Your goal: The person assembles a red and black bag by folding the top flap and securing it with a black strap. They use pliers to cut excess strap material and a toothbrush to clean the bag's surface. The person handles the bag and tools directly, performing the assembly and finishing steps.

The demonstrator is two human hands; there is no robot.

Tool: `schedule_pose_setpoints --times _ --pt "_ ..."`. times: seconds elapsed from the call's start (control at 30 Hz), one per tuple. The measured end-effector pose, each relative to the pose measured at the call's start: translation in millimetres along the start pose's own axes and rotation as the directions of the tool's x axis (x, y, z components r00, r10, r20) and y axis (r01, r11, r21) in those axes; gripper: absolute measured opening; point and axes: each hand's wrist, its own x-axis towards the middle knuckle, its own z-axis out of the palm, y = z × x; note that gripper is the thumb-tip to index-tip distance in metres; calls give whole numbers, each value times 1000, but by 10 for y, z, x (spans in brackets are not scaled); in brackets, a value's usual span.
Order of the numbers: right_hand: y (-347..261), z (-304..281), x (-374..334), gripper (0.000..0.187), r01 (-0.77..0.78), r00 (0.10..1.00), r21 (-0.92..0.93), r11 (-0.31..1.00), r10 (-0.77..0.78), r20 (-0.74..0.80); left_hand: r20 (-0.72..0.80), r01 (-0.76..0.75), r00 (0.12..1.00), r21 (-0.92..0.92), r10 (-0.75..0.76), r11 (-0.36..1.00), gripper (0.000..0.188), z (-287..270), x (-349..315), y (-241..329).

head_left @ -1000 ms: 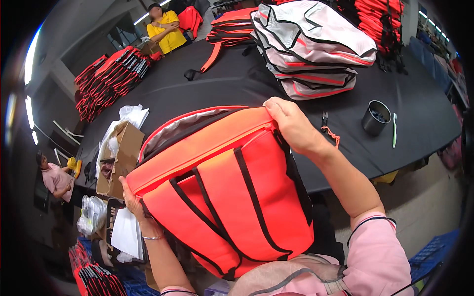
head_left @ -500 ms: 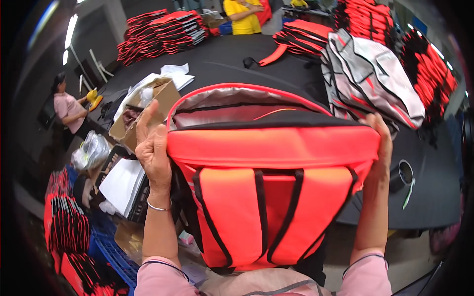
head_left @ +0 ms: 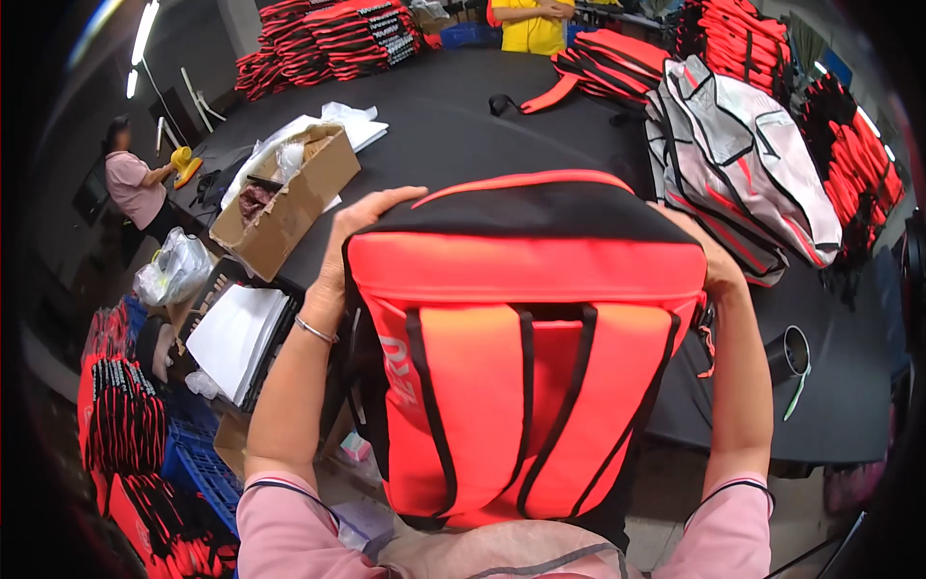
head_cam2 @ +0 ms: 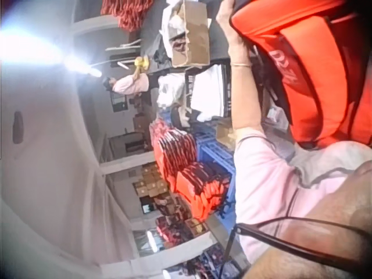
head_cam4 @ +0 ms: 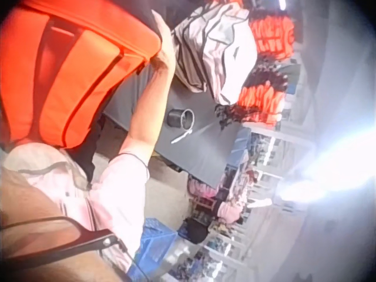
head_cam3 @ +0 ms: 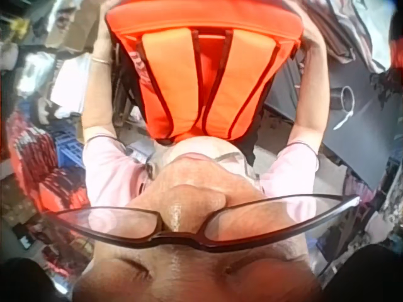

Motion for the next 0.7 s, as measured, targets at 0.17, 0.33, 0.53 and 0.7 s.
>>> schedule_pose_setpoints --times 0.17,0.33,0.53,0.7 --pt "245 -41 76 27 229 951 -319 920 -280 -127 121 276 947 -782 -297 560 46 33 -177 -454" --pt "931 15 619 19 -275 911 -61 959 240 -336 191 252 921 -956 -339 148 68 0 -1075 -1959" --pt "1800 12 87 52 -140 839 730 669 472 -271 -47 160 517 -975 -855 151 78 373 -2180 -1731" --pt "1297 768 -677 84 -467 798 259 846 529 -289 214 493 687 -840 -694 229 81 923 -2956 -530"
